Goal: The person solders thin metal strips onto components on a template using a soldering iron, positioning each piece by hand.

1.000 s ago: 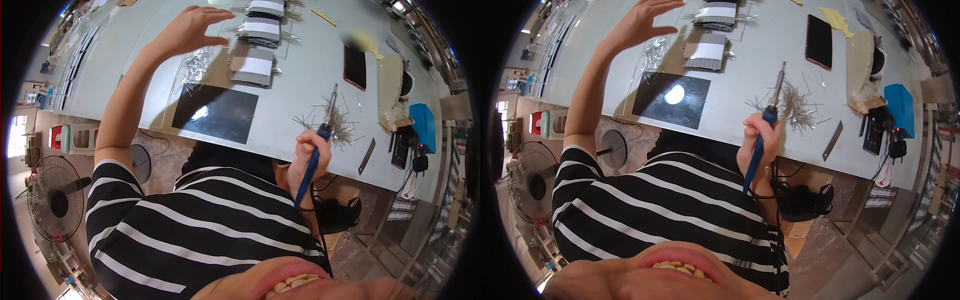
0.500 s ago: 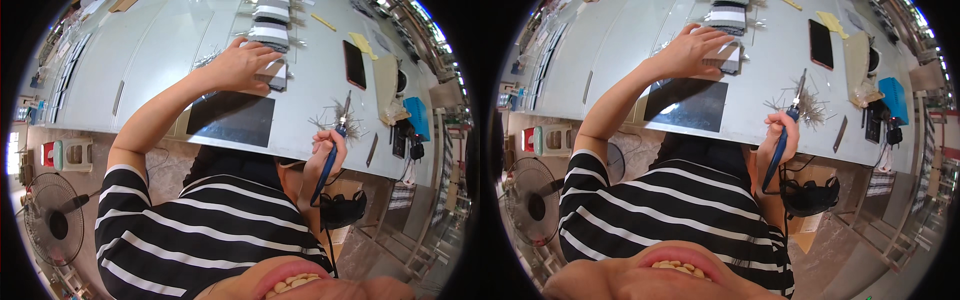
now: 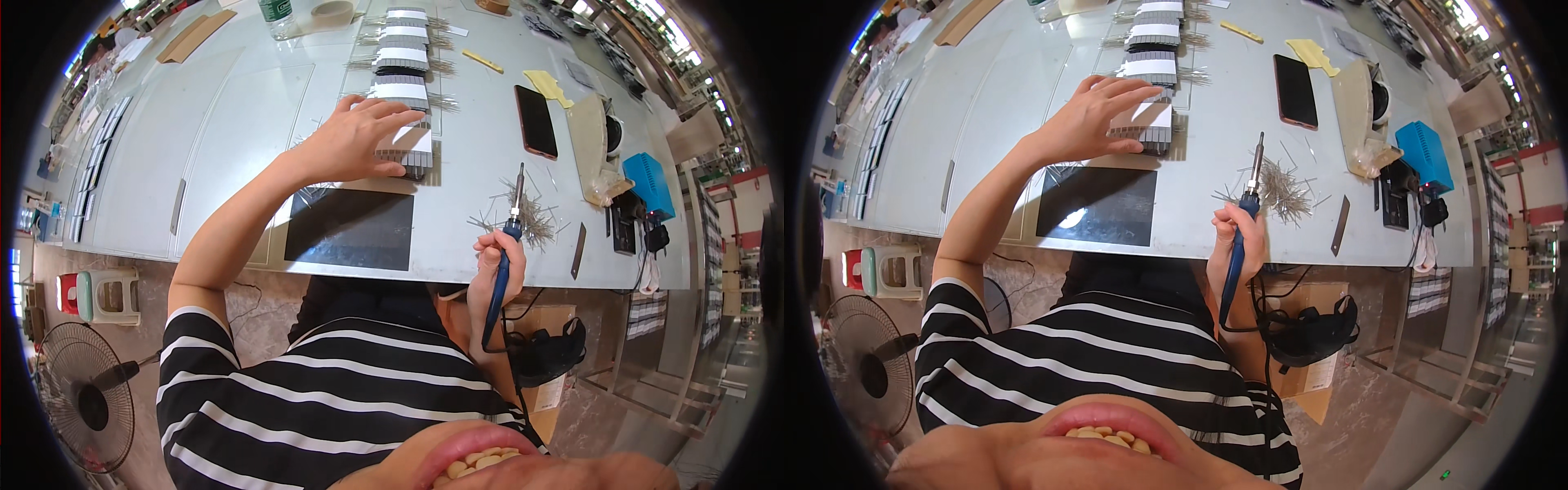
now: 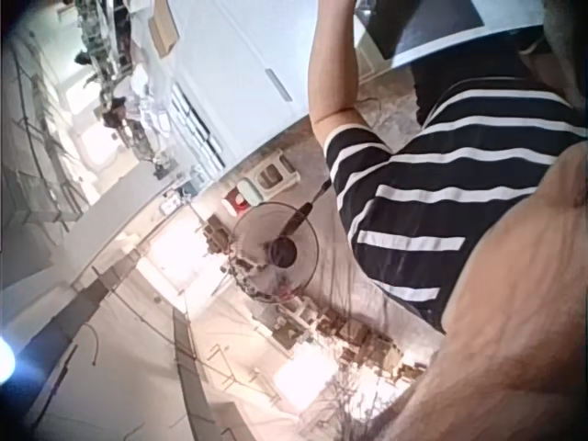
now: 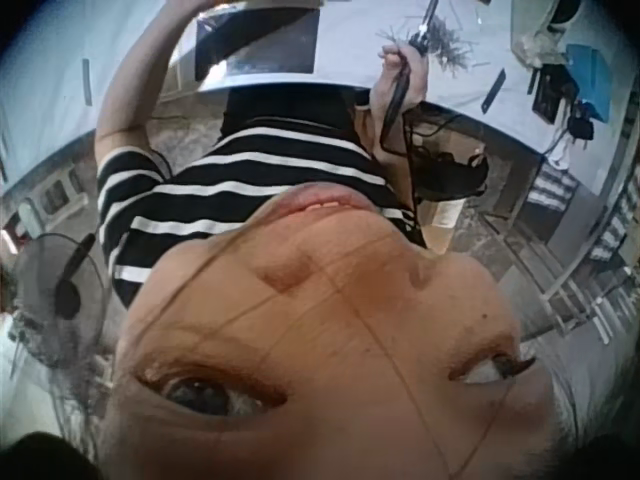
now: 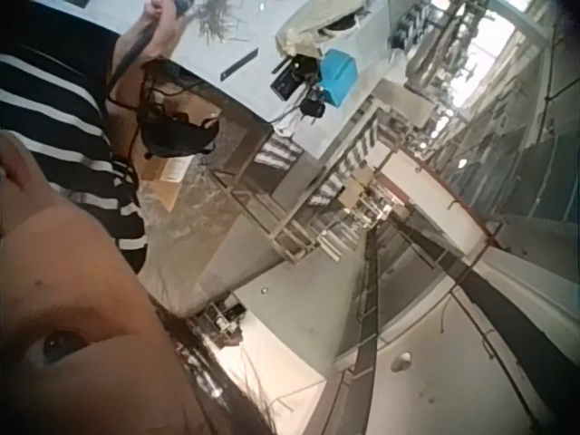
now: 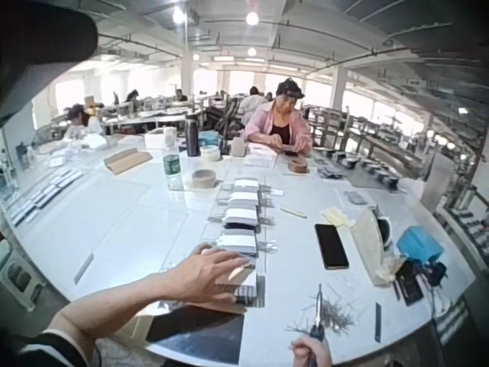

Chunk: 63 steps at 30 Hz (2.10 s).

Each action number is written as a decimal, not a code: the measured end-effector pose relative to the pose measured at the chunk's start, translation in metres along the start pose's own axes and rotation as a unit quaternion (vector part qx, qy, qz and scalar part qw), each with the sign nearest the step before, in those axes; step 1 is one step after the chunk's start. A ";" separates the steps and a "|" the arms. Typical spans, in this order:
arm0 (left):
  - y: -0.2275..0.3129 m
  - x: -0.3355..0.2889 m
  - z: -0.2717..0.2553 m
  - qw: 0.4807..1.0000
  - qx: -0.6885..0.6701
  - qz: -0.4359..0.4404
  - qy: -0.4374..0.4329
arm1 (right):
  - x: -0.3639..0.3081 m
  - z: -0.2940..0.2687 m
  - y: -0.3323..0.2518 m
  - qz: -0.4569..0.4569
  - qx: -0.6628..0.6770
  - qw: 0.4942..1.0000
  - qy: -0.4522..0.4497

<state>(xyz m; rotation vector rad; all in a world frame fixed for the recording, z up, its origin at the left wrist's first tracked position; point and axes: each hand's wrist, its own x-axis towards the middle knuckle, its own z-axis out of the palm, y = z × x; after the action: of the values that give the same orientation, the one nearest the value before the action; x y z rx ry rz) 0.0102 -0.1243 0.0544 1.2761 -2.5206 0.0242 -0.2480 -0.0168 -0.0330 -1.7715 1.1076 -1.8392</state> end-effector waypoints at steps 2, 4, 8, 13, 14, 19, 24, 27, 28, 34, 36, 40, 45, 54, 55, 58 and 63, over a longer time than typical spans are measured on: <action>0.006 -0.010 -0.012 1.000 -0.003 0.008 0.011 | 0.001 0.001 0.002 0.002 -0.002 1.000 -0.001; 0.020 -0.022 -0.023 0.999 -0.020 0.022 0.012 | 0.001 -0.001 0.004 -0.018 -0.037 0.999 0.002; 0.043 -0.061 -0.025 0.997 -0.047 0.020 -0.063 | 0.004 -0.002 0.003 -0.024 -0.035 0.999 0.014; 0.054 -0.088 -0.009 0.992 -0.067 0.018 -0.107 | 0.003 -0.002 0.001 -0.027 -0.059 0.998 -0.022; 0.054 -0.089 -0.006 0.992 -0.066 0.019 -0.108 | 0.003 -0.003 0.002 -0.028 -0.061 0.998 -0.022; 0.051 -0.090 -0.001 0.993 -0.069 0.026 -0.097 | 0.003 -0.002 0.004 -0.026 -0.071 0.997 -0.009; 0.046 -0.091 0.002 0.992 -0.076 0.039 -0.093 | 0.002 0.000 0.006 -0.036 -0.097 0.995 -0.008; 0.039 -0.092 -0.004 0.992 -0.072 0.074 -0.079 | 0.001 0.002 0.001 -0.033 -0.076 0.996 -0.016; 0.037 -0.091 -0.012 0.989 -0.085 0.087 -0.081 | 0.002 0.003 -0.001 -0.041 -0.072 0.996 -0.020; 0.019 -0.080 -0.051 0.951 -0.241 0.194 -0.017 | -0.013 -0.006 0.011 -0.066 -0.106 0.992 -0.008; 0.012 -0.076 -0.046 0.931 -0.289 0.224 -0.021 | -0.005 -0.004 0.003 -0.107 -0.165 0.979 -0.045; 0.001 -0.075 -0.015 0.911 -0.331 0.241 0.046 | -0.001 0.002 -0.005 -0.124 -0.222 0.965 -0.063; -0.005 -0.069 0.002 0.904 -0.354 0.209 0.117 | -0.003 -0.002 0.000 -0.081 -0.279 0.953 -0.091; -0.007 -0.070 0.006 0.908 -0.276 0.261 0.178 | -0.013 0.001 -0.002 -0.045 -0.240 0.968 -0.058; -0.006 -0.070 0.007 0.910 -0.263 0.268 0.178 | -0.014 0.000 -0.002 -0.053 -0.236 0.969 -0.057; -0.007 -0.068 0.007 0.913 -0.226 0.281 0.192 | -0.022 -0.004 0.000 -0.031 -0.190 0.980 -0.040; -0.010 -0.066 -0.006 0.928 -0.129 0.281 0.208 | -0.013 -0.002 -0.003 -0.082 -0.165 0.981 -0.059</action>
<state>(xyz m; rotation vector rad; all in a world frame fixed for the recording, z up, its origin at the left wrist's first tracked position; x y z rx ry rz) 0.0568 -0.0775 0.0401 0.3681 -2.3223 0.0784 -0.2470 -0.0053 -0.0396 -2.1866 1.3167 -1.6876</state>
